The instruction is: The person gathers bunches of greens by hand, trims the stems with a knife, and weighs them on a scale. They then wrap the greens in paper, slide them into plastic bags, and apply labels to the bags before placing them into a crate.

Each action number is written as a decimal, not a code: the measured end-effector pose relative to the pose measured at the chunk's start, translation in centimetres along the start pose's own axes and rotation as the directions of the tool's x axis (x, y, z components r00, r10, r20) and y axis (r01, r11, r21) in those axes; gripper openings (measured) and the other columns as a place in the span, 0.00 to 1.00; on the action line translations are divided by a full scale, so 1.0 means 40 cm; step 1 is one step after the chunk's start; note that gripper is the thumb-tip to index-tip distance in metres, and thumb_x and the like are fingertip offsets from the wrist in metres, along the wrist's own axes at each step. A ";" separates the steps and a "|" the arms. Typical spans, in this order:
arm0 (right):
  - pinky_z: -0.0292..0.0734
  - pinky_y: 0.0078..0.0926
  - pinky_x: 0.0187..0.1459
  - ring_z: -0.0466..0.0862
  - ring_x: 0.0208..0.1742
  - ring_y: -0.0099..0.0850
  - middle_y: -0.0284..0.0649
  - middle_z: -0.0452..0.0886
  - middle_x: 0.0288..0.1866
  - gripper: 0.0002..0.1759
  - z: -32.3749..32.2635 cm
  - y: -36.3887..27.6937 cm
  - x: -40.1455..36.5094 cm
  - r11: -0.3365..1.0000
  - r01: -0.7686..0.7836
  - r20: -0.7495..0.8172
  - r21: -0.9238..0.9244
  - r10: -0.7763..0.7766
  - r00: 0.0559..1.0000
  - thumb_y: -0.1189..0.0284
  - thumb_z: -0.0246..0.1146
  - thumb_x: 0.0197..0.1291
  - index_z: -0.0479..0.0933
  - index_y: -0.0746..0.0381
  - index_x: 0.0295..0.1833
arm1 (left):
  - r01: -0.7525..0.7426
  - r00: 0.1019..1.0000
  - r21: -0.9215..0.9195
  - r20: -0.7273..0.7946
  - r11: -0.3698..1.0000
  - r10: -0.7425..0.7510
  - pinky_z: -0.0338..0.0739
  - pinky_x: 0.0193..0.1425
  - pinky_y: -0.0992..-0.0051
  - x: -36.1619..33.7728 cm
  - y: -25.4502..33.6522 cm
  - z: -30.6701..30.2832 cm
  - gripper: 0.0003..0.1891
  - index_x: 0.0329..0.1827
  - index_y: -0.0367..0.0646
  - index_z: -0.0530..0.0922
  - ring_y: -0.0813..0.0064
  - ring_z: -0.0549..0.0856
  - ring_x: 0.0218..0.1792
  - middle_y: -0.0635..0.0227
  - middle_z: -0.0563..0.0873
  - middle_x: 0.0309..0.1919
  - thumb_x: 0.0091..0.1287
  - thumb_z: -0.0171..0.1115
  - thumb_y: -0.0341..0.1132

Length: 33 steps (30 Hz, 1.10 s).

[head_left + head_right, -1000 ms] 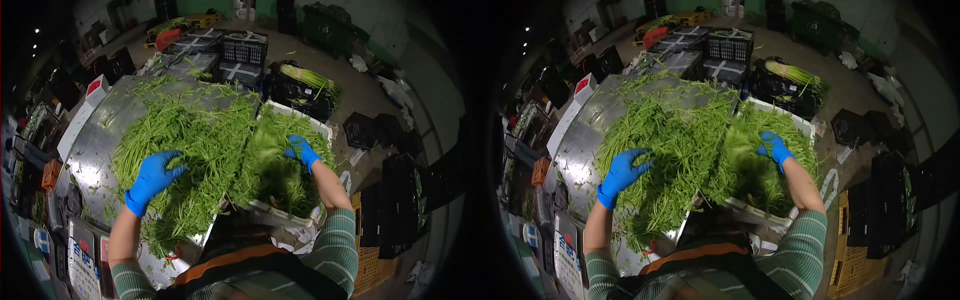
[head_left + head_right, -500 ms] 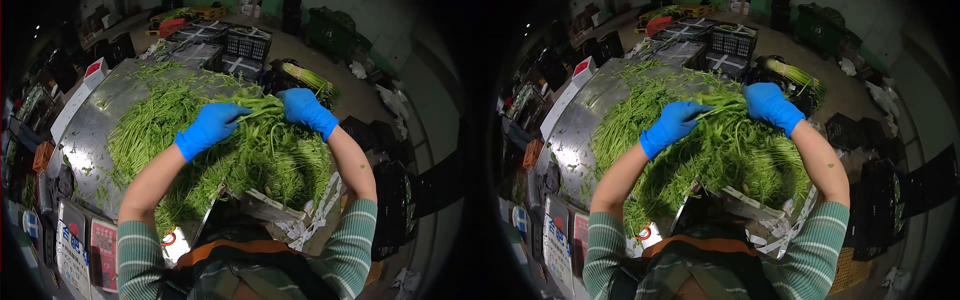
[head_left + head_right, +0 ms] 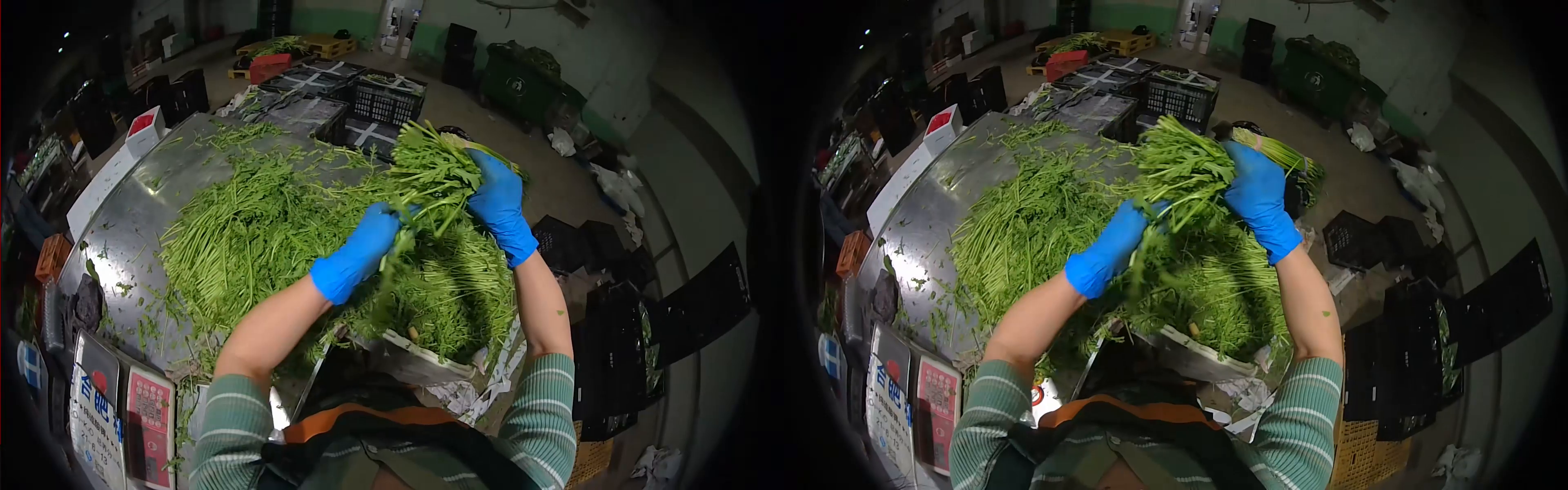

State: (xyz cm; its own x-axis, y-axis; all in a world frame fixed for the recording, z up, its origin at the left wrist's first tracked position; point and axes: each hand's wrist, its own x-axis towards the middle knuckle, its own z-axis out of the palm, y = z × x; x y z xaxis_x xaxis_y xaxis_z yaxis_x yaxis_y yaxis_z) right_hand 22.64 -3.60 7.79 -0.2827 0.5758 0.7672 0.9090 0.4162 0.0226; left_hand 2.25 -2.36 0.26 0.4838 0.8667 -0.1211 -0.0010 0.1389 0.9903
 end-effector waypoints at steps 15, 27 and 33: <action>0.70 0.32 0.34 0.72 0.28 0.35 0.38 0.70 0.25 0.21 -0.017 -0.024 -0.086 0.852 0.235 0.046 -0.468 -0.242 0.969 0.79 0.56 0.39 0.71 0.60 0.45 | -0.194 0.816 0.885 -0.094 0.423 0.570 0.73 0.28 0.63 -0.033 0.079 0.050 0.24 0.27 0.40 0.79 0.54 0.79 0.24 0.55 0.80 0.20 0.56 0.51 0.56; 0.68 0.29 0.31 0.72 0.25 0.32 0.37 0.68 0.22 0.15 0.019 -0.062 -0.093 0.882 0.234 0.089 -0.410 -0.216 0.972 0.75 0.56 0.43 0.71 0.61 0.41 | -0.515 0.463 0.855 0.219 0.060 0.859 0.73 0.33 0.71 -0.044 0.073 0.053 0.13 0.40 0.50 0.77 0.64 0.78 0.33 0.67 0.78 0.30 0.51 0.61 0.41; 0.69 0.31 0.32 0.72 0.26 0.33 0.37 0.69 0.23 0.14 0.029 -0.051 -0.108 0.855 0.330 0.112 -0.401 -0.311 0.944 0.75 0.55 0.43 0.71 0.59 0.41 | -0.525 0.569 0.850 0.372 -0.024 0.734 0.73 0.26 0.71 -0.047 0.059 0.036 0.09 0.36 0.50 0.76 0.67 0.79 0.25 0.69 0.77 0.25 0.53 0.59 0.40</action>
State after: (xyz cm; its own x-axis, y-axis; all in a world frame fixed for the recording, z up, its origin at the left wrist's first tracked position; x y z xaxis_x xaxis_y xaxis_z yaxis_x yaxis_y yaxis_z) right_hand 21.64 -6.11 3.70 -0.5842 0.4927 0.6449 0.8065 0.2630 0.5296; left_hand 2.59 -4.35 2.94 0.5999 0.4166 0.6830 0.4901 -0.8662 0.0978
